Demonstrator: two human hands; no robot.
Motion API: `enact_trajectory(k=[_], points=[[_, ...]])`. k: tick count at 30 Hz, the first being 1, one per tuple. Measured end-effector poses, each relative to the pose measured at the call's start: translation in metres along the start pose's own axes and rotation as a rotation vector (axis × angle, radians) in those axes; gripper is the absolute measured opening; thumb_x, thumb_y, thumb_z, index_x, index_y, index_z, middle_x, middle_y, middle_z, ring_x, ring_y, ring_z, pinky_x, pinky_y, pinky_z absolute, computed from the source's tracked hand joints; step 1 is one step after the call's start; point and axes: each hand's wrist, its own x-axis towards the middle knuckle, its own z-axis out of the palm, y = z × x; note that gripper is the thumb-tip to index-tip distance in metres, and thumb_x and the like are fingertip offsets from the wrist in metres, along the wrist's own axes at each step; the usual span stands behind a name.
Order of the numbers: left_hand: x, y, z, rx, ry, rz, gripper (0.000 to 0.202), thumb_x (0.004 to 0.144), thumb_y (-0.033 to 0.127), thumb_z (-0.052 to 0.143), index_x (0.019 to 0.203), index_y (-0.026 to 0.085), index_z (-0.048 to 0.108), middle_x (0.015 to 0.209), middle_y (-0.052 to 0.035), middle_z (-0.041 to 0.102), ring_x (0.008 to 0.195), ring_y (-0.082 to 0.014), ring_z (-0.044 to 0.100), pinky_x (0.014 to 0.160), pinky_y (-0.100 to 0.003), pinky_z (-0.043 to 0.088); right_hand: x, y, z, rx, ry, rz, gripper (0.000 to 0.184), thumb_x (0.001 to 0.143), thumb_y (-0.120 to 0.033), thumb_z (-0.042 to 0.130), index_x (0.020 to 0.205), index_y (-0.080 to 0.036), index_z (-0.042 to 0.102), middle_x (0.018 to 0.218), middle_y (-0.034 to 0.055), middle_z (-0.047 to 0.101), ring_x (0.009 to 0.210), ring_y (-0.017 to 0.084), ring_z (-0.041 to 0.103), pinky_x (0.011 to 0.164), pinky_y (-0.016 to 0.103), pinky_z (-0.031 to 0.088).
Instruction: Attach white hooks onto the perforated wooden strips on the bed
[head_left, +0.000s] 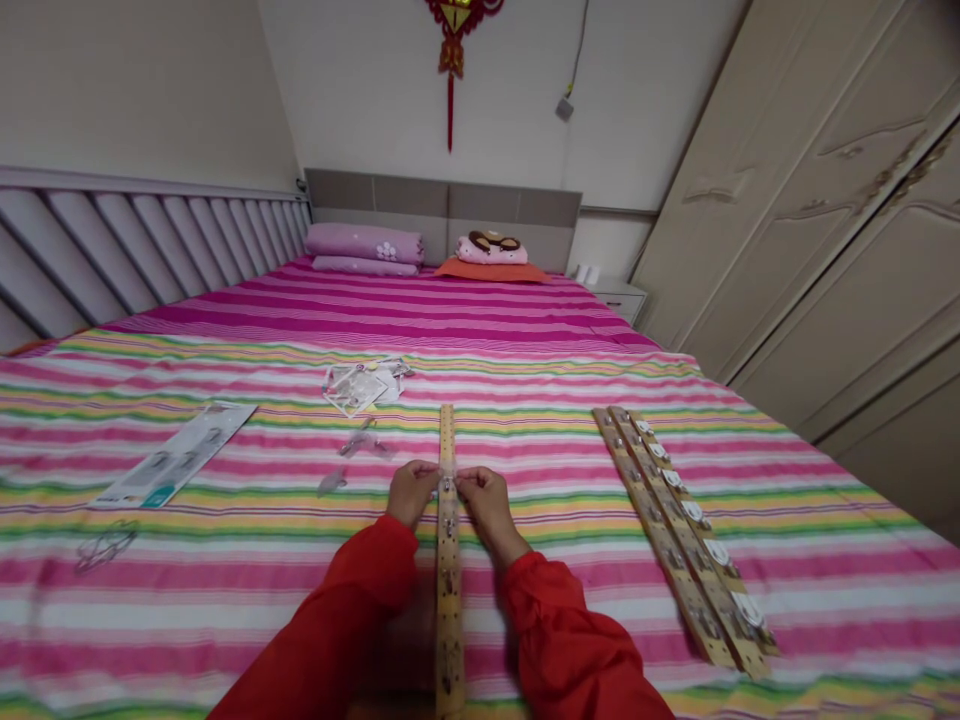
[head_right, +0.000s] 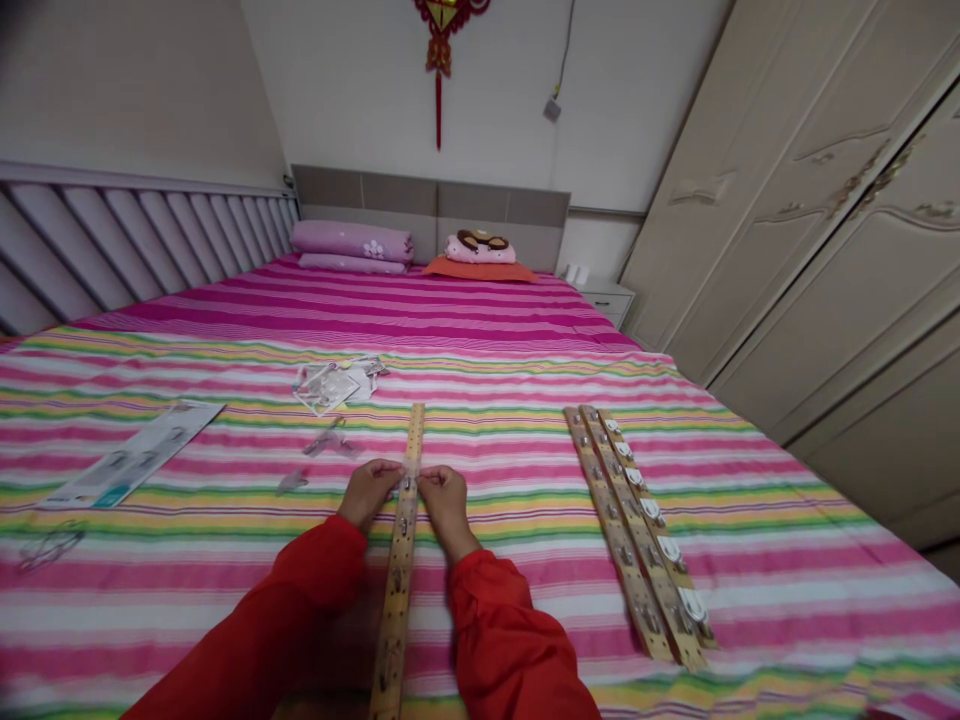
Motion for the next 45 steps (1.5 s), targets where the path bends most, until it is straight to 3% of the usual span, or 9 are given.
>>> enact_trajectory(k=[11, 16, 19, 23, 27, 31, 38, 45], points=[[-0.001, -0.002, 0.002, 0.027, 0.03, -0.02, 0.026, 0.05, 0.027, 0.072, 0.069, 0.014, 0.06, 0.053, 0.003, 0.057, 0.048, -0.009, 0.051, 0.044, -0.019, 0.034, -0.001, 0.0, 0.0, -0.033, 0.01, -0.019, 0.013, 0.056, -0.024, 0.069, 0.064, -0.016, 0.067, 0.056, -0.0006, 0.065, 0.053, 0.014, 0.056, 0.053, 0.025, 0.045], [0.002, -0.009, 0.002, 0.02, 0.035, 0.007, 0.029, 0.049, 0.03, 0.071, 0.072, 0.015, 0.059, 0.053, 0.0053, 0.054, 0.048, -0.0087, 0.049, 0.043, -0.019, 0.032, -0.001, 0.008, -0.002, -0.09, 0.013, -0.07, 0.019, 0.06, -0.024, 0.067, 0.077, -0.016, 0.07, 0.053, -0.0046, 0.06, 0.052, 0.012, 0.052, 0.053, 0.024, 0.044], [0.0, -0.01, 0.0, 0.001, -0.005, 0.05, 0.032, 0.049, 0.033, 0.071, 0.075, 0.014, 0.064, 0.054, 0.0049, 0.055, 0.051, -0.0084, 0.048, 0.047, -0.02, 0.035, -0.003, 0.009, -0.004, -0.199, -0.063, -0.185, 0.025, 0.069, -0.024, 0.061, 0.09, -0.019, 0.072, 0.068, -0.0009, 0.067, 0.064, 0.016, 0.059, 0.063, 0.028, 0.049], [-0.004, -0.009, -0.005, -0.006, -0.099, 0.062, 0.05, 0.051, 0.038, 0.072, 0.094, 0.012, 0.071, 0.06, 0.0029, 0.059, 0.056, -0.0099, 0.05, 0.052, -0.022, 0.038, -0.007, 0.005, -0.007, -0.402, -0.129, -0.319, 0.03, 0.078, -0.021, 0.053, 0.101, -0.022, 0.073, 0.088, 0.0053, 0.069, 0.085, 0.021, 0.062, 0.081, 0.034, 0.049], [-0.004, -0.008, -0.012, 0.086, -0.216, 0.07, 0.061, 0.055, 0.041, 0.071, 0.109, 0.011, 0.069, 0.063, 0.0028, 0.059, 0.057, -0.0098, 0.048, 0.051, -0.022, 0.036, -0.009, 0.001, -0.007, -0.592, -0.177, -0.326, 0.038, 0.083, -0.017, 0.047, 0.114, -0.021, 0.069, 0.084, 0.0061, 0.064, 0.081, 0.02, 0.06, 0.079, 0.032, 0.048], [0.003, -0.01, -0.016, 0.132, -0.316, 0.129, 0.063, 0.057, 0.039, 0.071, 0.114, 0.012, 0.067, 0.068, 0.002, 0.061, 0.061, -0.0106, 0.049, 0.056, -0.023, 0.039, -0.005, -0.001, -0.007, -0.682, -0.22, -0.292, 0.042, 0.084, -0.015, 0.045, 0.121, -0.021, 0.064, 0.081, 0.0049, 0.061, 0.077, 0.018, 0.058, 0.075, 0.03, 0.047], [0.017, -0.021, -0.016, 0.088, -0.423, 0.161, 0.06, 0.055, 0.037, 0.075, 0.109, 0.01, 0.069, 0.071, 0.0005, 0.065, 0.073, -0.0146, 0.055, 0.072, -0.028, 0.044, 0.004, 0.002, -0.011, -0.63, -0.286, -0.25, 0.04, 0.083, -0.02, 0.047, 0.12, -0.022, 0.065, 0.086, 0.0057, 0.066, 0.079, 0.02, 0.059, 0.08, 0.034, 0.047], [0.015, -0.024, -0.018, -0.015, -0.356, 0.044, 0.072, 0.048, 0.033, 0.082, 0.114, 0.009, 0.066, 0.076, -0.0021, 0.068, 0.069, -0.0132, 0.058, 0.07, -0.027, 0.047, 0.002, 0.009, -0.016, -0.38, -0.298, -0.25, 0.034, 0.078, -0.034, 0.057, 0.105, -0.022, 0.073, 0.085, 0.0044, 0.07, 0.083, 0.023, 0.06, 0.081, 0.038, 0.047]])
